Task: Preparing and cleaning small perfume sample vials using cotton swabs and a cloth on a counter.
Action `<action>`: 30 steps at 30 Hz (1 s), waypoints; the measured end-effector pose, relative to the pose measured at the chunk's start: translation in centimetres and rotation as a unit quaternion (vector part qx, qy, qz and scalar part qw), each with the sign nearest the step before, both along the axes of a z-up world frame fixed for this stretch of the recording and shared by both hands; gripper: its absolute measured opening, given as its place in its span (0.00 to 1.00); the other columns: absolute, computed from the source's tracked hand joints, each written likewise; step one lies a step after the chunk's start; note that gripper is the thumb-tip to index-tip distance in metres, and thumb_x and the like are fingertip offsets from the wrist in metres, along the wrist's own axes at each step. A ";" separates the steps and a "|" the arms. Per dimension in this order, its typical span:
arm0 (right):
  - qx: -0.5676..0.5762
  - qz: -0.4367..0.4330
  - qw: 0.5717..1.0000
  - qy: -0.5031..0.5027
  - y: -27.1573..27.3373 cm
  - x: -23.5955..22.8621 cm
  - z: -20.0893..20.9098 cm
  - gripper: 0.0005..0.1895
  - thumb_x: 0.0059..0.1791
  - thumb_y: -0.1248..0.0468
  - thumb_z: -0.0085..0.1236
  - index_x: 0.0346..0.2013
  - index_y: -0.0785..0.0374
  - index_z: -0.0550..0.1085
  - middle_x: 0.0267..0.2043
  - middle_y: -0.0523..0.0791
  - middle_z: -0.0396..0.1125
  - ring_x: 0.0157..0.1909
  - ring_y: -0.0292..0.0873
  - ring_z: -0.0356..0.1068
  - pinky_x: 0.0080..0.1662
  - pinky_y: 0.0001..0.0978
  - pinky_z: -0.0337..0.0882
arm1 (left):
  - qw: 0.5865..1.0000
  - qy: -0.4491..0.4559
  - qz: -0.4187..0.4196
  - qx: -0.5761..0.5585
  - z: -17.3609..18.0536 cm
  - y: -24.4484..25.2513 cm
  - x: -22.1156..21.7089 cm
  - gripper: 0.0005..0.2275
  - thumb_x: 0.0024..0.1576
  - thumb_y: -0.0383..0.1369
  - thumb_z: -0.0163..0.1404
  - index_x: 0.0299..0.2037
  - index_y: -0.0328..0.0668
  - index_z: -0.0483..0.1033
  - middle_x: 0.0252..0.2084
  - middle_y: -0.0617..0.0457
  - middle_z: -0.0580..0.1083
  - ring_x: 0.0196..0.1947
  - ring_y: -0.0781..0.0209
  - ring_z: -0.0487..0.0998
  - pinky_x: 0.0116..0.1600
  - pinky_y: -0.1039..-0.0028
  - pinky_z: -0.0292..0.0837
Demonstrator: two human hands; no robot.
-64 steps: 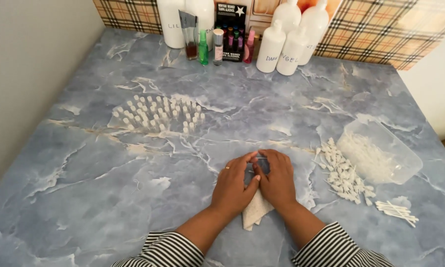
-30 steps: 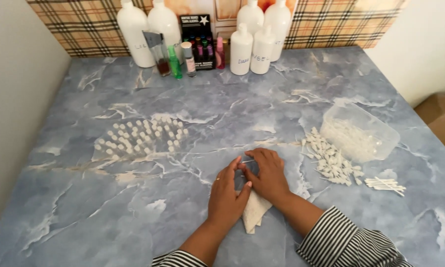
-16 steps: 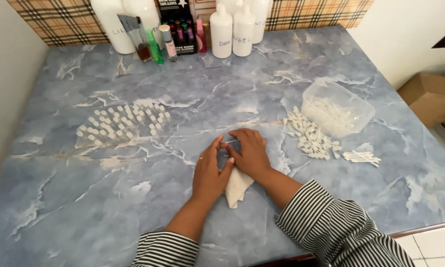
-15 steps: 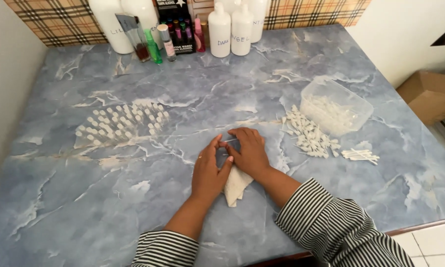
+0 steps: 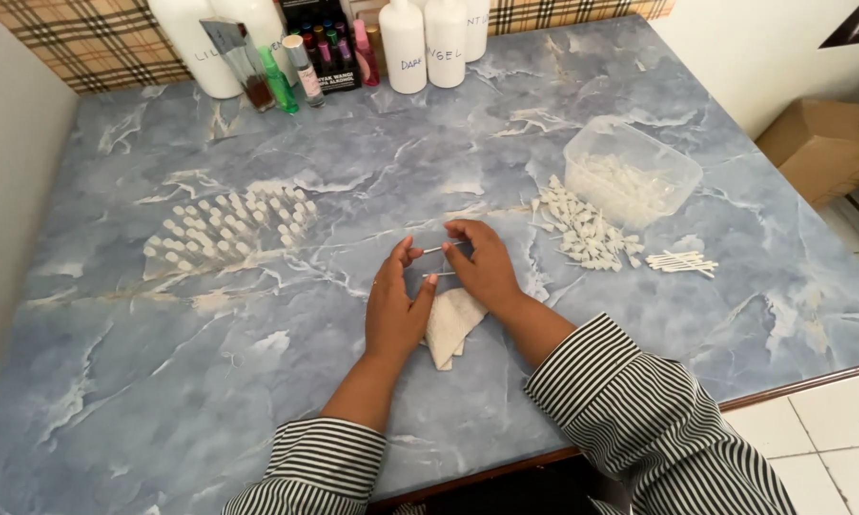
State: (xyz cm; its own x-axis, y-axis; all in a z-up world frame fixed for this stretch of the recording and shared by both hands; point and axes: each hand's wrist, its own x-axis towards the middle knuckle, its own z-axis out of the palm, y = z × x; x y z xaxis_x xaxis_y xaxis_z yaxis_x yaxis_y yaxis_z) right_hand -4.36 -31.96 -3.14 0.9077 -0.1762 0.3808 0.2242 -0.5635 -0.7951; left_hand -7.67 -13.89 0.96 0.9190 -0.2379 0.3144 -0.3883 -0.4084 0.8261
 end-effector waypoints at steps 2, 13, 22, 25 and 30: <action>0.002 0.000 1.000 0.000 -0.2 0.0 -0.1 0.16 0.50 0.60 0.62 0.52 0.55 0.76 0.45 0.45 0.74 0.52 0.47 0.74 0.57 0.43 0.70 | 1.000 0.002 0.003 -0.007 0.2 0.1 -0.2 0.27 0.59 0.33 0.52 0.69 0.37 0.59 0.58 0.43 0.73 0.62 0.43 0.72 0.65 0.53 0.63; 0.118 -0.015 0.991 -0.064 -2.4 -0.4 2.6 0.14 0.52 0.68 0.60 0.53 0.62 0.76 0.49 0.49 0.72 0.51 0.45 0.74 0.54 0.34 0.76 | 0.999 0.022 -0.008 -0.029 -1.0 0.0 0.5 0.29 0.59 0.33 0.53 0.71 0.35 0.57 0.64 0.37 0.68 0.68 0.37 0.65 0.68 0.49 0.60; -0.281 0.095 0.954 -0.034 -2.1 0.7 -0.7 0.12 0.51 0.55 0.58 0.46 0.54 0.79 0.48 0.44 0.72 0.52 0.50 0.71 0.58 0.43 0.68 | 0.945 -0.001 -0.021 0.327 -1.5 -1.8 0.5 0.31 0.63 0.47 0.42 0.76 0.52 0.47 0.73 0.50 0.57 0.73 0.41 0.51 0.69 0.45 0.53; -0.282 0.124 0.951 -0.030 -1.7 1.4 -2.5 0.07 0.51 0.56 0.57 0.38 0.51 0.79 0.42 0.42 0.72 0.45 0.50 0.71 0.53 0.41 0.71 | 0.934 0.026 -0.008 0.355 -1.6 -2.4 1.1 0.30 0.63 0.43 0.41 0.76 0.58 0.47 0.74 0.54 0.55 0.74 0.43 0.49 0.70 0.47 0.50; -0.162 0.141 0.977 -0.013 -1.8 0.1 -0.3 0.07 0.51 0.63 0.58 0.42 0.57 0.80 0.41 0.47 0.74 0.46 0.53 0.73 0.53 0.43 0.71 | 0.933 0.004 -0.004 0.361 -2.0 -2.8 2.1 0.27 0.64 0.43 0.41 0.74 0.57 0.53 0.73 0.54 0.58 0.73 0.45 0.52 0.69 0.48 0.52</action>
